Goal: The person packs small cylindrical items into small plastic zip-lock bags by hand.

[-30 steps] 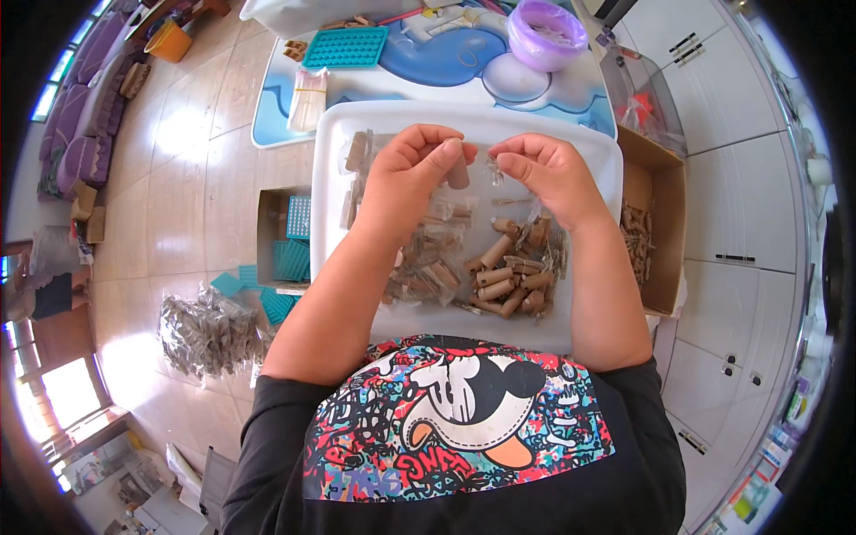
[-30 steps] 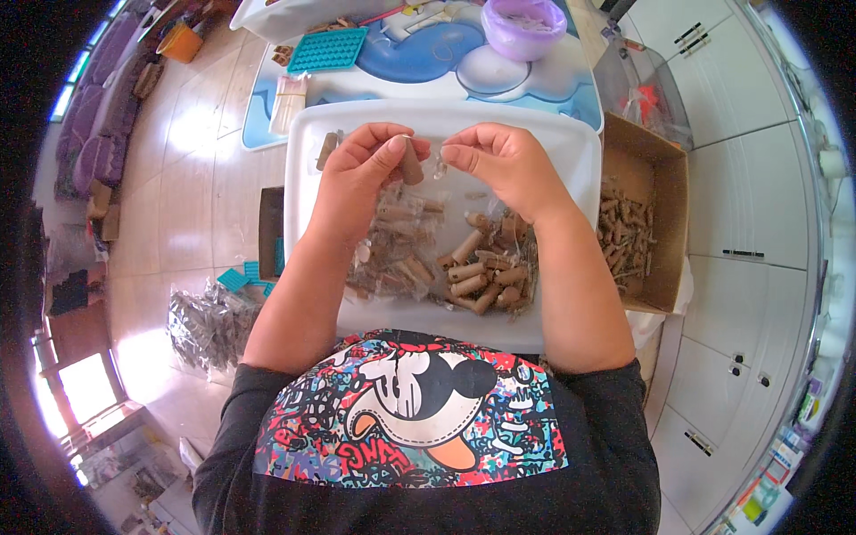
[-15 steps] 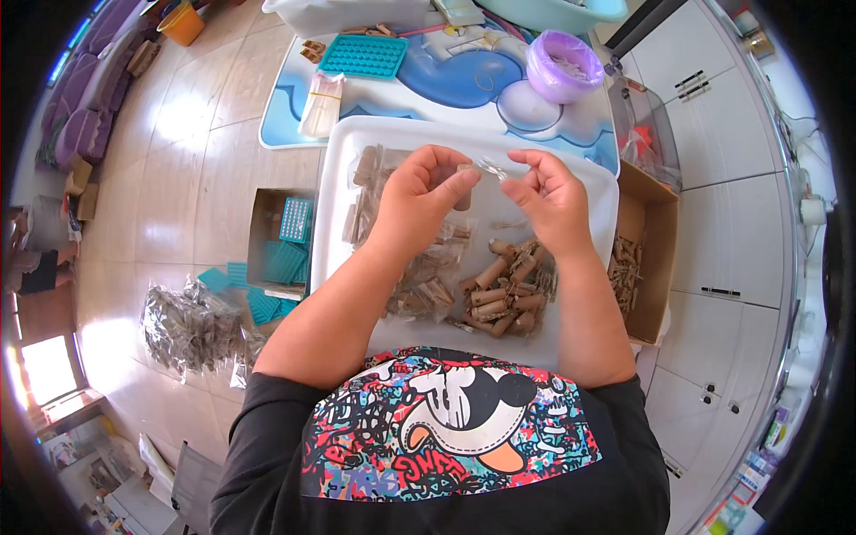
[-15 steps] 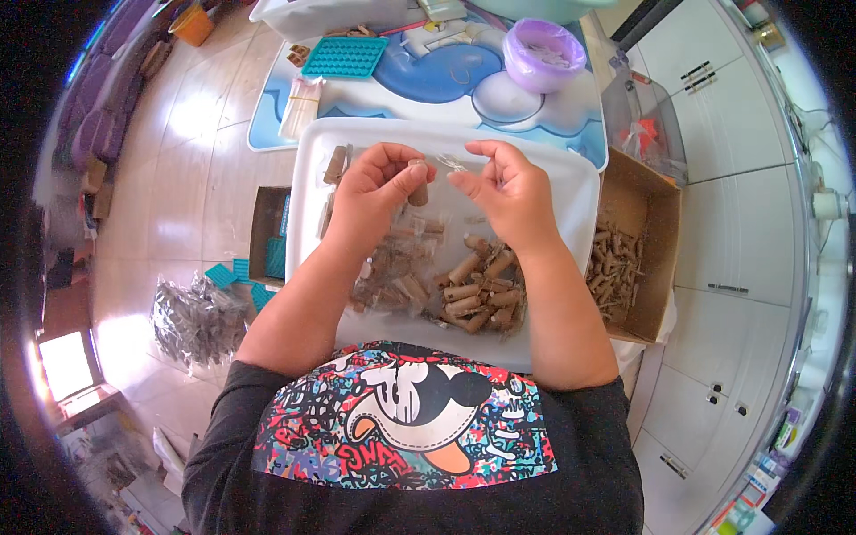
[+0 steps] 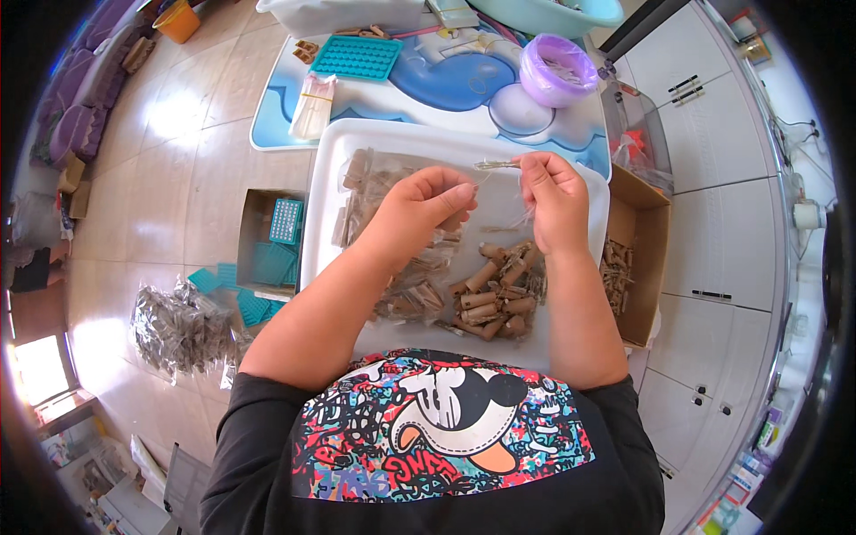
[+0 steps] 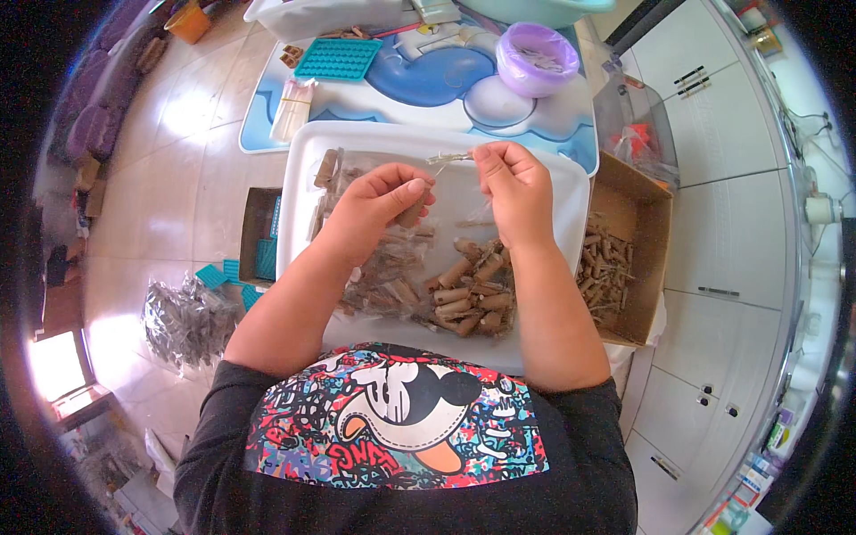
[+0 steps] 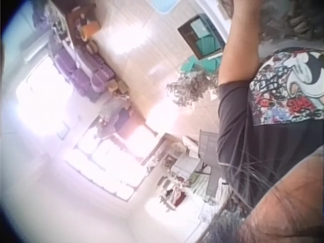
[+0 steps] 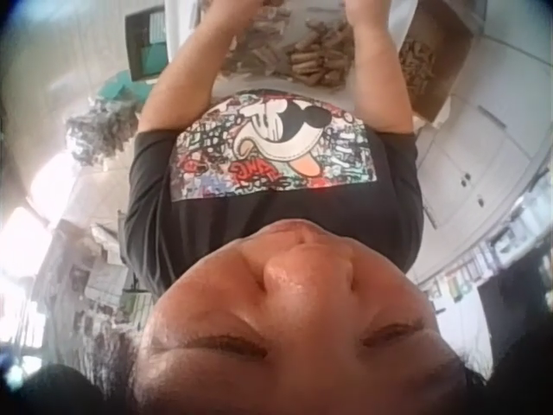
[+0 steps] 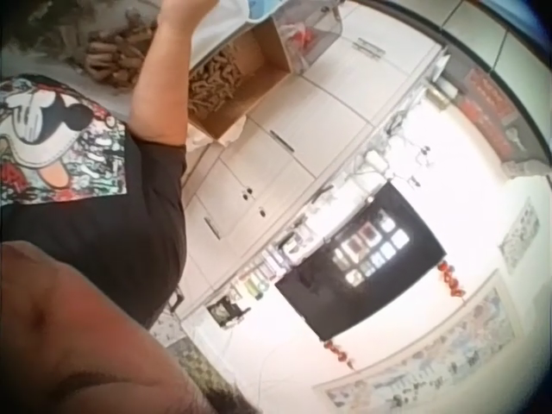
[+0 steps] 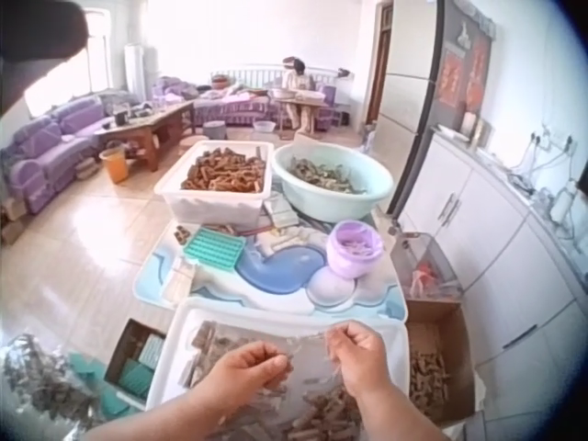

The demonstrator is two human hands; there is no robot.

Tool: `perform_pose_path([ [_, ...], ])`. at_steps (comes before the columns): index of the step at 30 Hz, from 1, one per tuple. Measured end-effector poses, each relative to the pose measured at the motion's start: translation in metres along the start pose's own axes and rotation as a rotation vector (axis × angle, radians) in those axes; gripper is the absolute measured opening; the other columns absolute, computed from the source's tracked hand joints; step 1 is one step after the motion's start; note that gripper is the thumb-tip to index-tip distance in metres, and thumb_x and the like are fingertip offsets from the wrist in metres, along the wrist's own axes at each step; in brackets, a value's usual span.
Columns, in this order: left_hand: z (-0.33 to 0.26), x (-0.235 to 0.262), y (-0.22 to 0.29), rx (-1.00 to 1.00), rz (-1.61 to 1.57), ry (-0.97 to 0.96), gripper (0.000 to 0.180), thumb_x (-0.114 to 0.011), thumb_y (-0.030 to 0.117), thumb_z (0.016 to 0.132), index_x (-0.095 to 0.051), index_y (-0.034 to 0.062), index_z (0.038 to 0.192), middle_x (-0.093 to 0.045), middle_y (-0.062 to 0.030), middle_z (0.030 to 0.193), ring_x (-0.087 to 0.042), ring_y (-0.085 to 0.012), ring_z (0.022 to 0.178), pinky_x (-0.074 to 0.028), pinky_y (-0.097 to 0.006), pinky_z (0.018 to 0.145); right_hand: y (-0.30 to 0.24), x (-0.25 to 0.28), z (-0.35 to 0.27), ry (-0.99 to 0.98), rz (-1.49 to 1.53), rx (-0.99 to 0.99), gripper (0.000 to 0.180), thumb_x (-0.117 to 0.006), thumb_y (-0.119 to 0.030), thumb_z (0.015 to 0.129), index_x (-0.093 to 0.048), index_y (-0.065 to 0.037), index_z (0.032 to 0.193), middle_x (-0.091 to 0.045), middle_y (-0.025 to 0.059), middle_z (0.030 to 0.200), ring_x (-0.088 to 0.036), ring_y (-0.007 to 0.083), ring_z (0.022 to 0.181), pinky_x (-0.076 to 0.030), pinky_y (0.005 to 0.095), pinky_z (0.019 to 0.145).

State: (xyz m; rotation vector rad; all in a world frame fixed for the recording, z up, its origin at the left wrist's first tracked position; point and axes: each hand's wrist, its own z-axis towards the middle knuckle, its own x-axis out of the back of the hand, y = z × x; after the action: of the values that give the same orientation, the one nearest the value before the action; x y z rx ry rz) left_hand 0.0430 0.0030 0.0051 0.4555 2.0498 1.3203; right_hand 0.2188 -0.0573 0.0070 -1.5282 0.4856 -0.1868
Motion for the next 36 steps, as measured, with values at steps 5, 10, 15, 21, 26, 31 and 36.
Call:
perform_pose_path([
  [5, 0.003, 0.002, -0.005, 0.159, -0.189, 0.036, 0.019, -0.052, 0.022, 0.089, -0.055, 0.0053, 0.097, -0.059, -0.0016, 0.086, -0.054, -0.0084, 0.073, -0.044, -0.022, 0.062, -0.011, 0.000, -0.005, -0.209, 0.097, -0.225, 0.015, -0.060, -0.017, 0.083, -0.059, -0.002, 0.085, -0.047, -0.0049, 0.061, -0.038, 0.0025, 0.052, -0.028, 0.0157, 0.046],
  [10, 0.007, 0.006, -0.012, 0.153, -0.274, 0.061, 0.021, -0.056, 0.027, 0.087, -0.054, 0.0065, 0.088, -0.056, 0.0008, 0.078, -0.052, -0.0076, 0.070, -0.043, -0.026, 0.060, -0.009, -0.010, -0.012, -0.411, -0.091, -0.363, 0.015, -0.060, -0.014, 0.082, -0.057, -0.002, 0.091, -0.048, -0.0047, 0.064, -0.042, 0.0035, 0.056, -0.034, 0.0170, 0.050],
  [15, 0.006, 0.007, -0.013, 0.125, -0.212, 0.026, 0.022, -0.053, 0.027, 0.088, -0.054, 0.0051, 0.089, -0.056, 0.0000, 0.077, -0.052, -0.0089, 0.071, -0.043, -0.027, 0.061, -0.004, -0.017, -0.014, -0.425, -0.254, -0.207, 0.020, -0.057, -0.010, 0.084, -0.053, -0.001, 0.100, -0.053, -0.0029, 0.072, -0.046, 0.0045, 0.063, -0.039, 0.0192, 0.057],
  [21, 0.002, -0.003, 0.002, 0.097, -0.200, 0.063, 0.023, -0.050, 0.024, 0.089, -0.052, 0.0037, 0.101, -0.056, -0.0041, 0.083, -0.054, -0.0113, 0.074, -0.045, -0.024, 0.059, 0.004, -0.016, -0.011, -0.319, -0.257, -0.093, 0.019, -0.055, -0.008, 0.085, -0.053, -0.001, 0.102, -0.054, -0.0015, 0.074, -0.046, 0.0043, 0.064, -0.039, 0.0185, 0.057],
  [26, -0.003, 0.000, -0.004, -0.014, 0.130, -0.040, 0.029, -0.050, 0.013, 0.087, -0.048, 0.0021, 0.114, -0.056, -0.0045, 0.088, -0.054, -0.0117, 0.075, -0.046, -0.026, 0.063, 0.006, -0.018, -0.012, -0.299, -0.212, -0.103, 0.020, -0.057, -0.011, 0.084, -0.052, -0.001, 0.102, -0.055, -0.0013, 0.076, -0.045, 0.0040, 0.064, -0.038, 0.0184, 0.057],
  [31, -0.008, -0.003, -0.002, -0.111, 0.397, -0.066, 0.040, -0.052, 0.005, 0.084, -0.043, 0.0023, 0.123, -0.056, -0.0043, 0.093, -0.053, -0.0091, 0.078, -0.046, -0.023, 0.070, 0.002, -0.018, -0.012, -0.311, -0.123, -0.206, 0.023, -0.060, -0.016, 0.083, -0.052, -0.003, 0.100, -0.055, -0.0018, 0.076, -0.046, 0.0038, 0.064, -0.037, 0.0183, 0.055],
  [36, -0.033, 0.008, 0.027, -0.491, 0.856, 0.121, 0.044, -0.059, 0.006, 0.079, -0.046, 0.0032, 0.121, -0.055, -0.0109, 0.107, -0.053, -0.0193, 0.097, -0.042, -0.030, 0.084, -0.001, -0.019, -0.018, -0.241, -0.205, -0.279, 0.024, -0.061, -0.022, 0.083, -0.053, -0.003, 0.096, -0.055, -0.0022, 0.074, -0.046, 0.0040, 0.062, -0.037, 0.0169, 0.056],
])
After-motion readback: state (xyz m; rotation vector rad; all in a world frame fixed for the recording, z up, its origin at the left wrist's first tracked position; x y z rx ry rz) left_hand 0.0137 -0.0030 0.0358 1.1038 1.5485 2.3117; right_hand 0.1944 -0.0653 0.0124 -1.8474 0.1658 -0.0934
